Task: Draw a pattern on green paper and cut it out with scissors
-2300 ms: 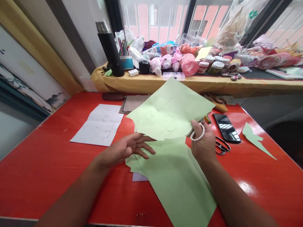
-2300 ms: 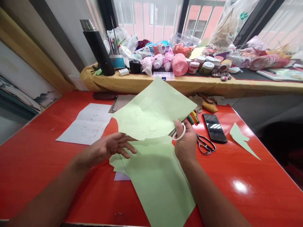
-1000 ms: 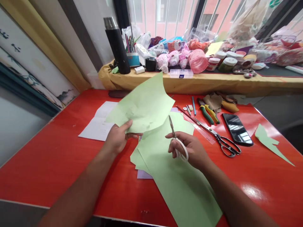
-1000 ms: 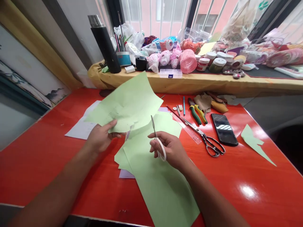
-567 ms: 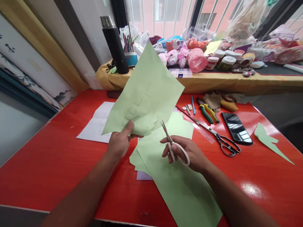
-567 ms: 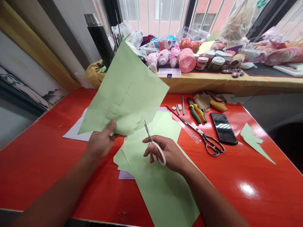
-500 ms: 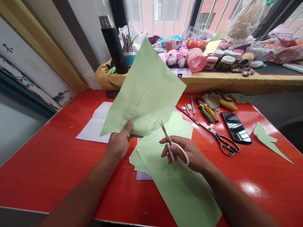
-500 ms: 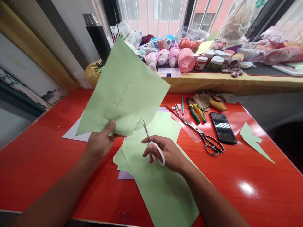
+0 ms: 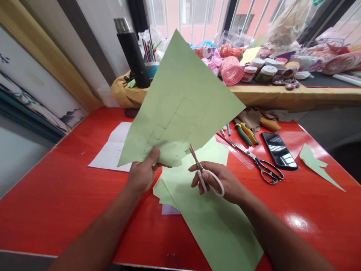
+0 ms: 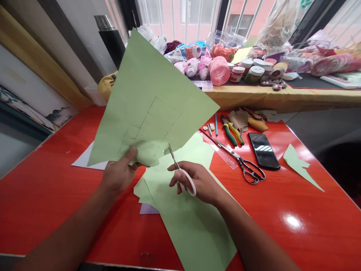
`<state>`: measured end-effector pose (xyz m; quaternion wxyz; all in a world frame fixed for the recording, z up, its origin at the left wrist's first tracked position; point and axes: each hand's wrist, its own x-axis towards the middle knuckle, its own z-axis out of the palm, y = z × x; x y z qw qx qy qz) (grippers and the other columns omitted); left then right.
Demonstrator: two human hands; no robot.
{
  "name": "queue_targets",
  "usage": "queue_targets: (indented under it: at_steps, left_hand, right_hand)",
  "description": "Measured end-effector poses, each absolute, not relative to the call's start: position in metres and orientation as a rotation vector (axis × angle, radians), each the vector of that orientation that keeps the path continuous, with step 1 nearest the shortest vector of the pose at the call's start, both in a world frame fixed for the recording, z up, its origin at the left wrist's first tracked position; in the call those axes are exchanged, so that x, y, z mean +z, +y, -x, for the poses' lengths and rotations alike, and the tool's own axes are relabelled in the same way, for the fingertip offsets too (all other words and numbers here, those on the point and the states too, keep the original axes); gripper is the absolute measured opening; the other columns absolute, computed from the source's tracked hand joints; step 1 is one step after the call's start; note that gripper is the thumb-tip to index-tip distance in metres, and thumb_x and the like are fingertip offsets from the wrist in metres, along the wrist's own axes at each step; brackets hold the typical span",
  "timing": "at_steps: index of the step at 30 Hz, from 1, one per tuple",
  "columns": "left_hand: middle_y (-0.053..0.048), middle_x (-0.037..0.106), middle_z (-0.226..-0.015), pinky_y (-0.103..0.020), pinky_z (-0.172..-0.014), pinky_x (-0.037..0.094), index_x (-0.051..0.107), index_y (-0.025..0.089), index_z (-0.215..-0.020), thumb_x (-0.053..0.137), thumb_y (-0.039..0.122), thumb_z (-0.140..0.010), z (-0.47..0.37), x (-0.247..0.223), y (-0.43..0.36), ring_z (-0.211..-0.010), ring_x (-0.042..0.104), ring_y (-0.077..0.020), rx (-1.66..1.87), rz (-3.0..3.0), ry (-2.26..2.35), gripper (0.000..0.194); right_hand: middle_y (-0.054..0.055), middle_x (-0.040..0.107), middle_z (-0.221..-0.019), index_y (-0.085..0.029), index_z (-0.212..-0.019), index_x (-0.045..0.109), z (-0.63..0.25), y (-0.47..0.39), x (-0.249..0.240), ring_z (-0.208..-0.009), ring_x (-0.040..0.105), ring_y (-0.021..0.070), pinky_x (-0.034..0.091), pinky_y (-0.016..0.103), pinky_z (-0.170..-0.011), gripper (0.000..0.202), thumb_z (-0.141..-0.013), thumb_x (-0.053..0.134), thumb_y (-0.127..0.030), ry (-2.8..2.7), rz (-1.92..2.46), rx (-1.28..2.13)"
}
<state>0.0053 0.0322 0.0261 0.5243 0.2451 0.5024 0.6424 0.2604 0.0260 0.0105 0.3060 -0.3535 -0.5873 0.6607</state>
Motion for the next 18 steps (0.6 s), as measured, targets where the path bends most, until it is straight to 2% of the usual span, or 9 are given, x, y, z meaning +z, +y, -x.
queue_targets:
  at_steps: [3,6,11,18]
  left_hand:
    - [-0.009,0.085,-0.105,-0.026,-0.063,0.066,0.084,0.017,-0.09,0.107,0.042,-0.063,-0.005,0.027,0.032,-0.102,0.08,-0.0291,1.516,-0.583,1.173,0.044]
    - [-0.008,0.084,-0.098,-0.025,-0.06,0.066,0.084,0.017,-0.09,0.109,0.04,-0.059,-0.006,0.029,0.032,-0.096,0.08,-0.0281,1.466,-0.605,1.137,0.046]
    - [-0.011,0.085,-0.106,-0.028,-0.056,0.066,0.085,0.016,-0.094,0.106,0.043,-0.064,-0.008,0.033,0.032,-0.091,0.08,-0.0284,1.414,-0.576,1.12,0.046]
    - [-0.014,0.085,-0.113,-0.033,-0.059,0.069,0.084,0.015,-0.096,0.105,0.043,-0.066,-0.011,0.039,0.03,-0.099,0.081,-0.0339,1.392,-0.573,1.157,0.046]
  right_hand:
    - [0.009,0.082,-0.095,-0.019,-0.126,0.075,-0.26,0.026,0.011,-0.068,0.071,0.0177,0.054,0.031,-0.064,0.057,-0.102,0.068,-0.071,-1.554,0.939,1.736]
    - [0.009,0.082,-0.095,-0.019,-0.126,0.074,-0.261,0.026,0.012,-0.068,0.071,0.0183,0.056,0.033,-0.066,0.057,-0.101,0.068,-0.071,-1.554,0.949,1.713]
    - [0.008,0.081,-0.094,-0.02,-0.126,0.074,-0.261,0.025,0.011,-0.068,0.07,0.0183,0.058,0.034,-0.069,0.057,-0.101,0.069,-0.071,-1.565,0.942,1.675]
    - [0.008,0.08,-0.094,-0.021,-0.126,0.074,-0.26,0.024,0.011,-0.07,0.071,0.0181,0.057,0.033,-0.069,0.057,-0.101,0.068,-0.072,-1.628,0.981,1.593]
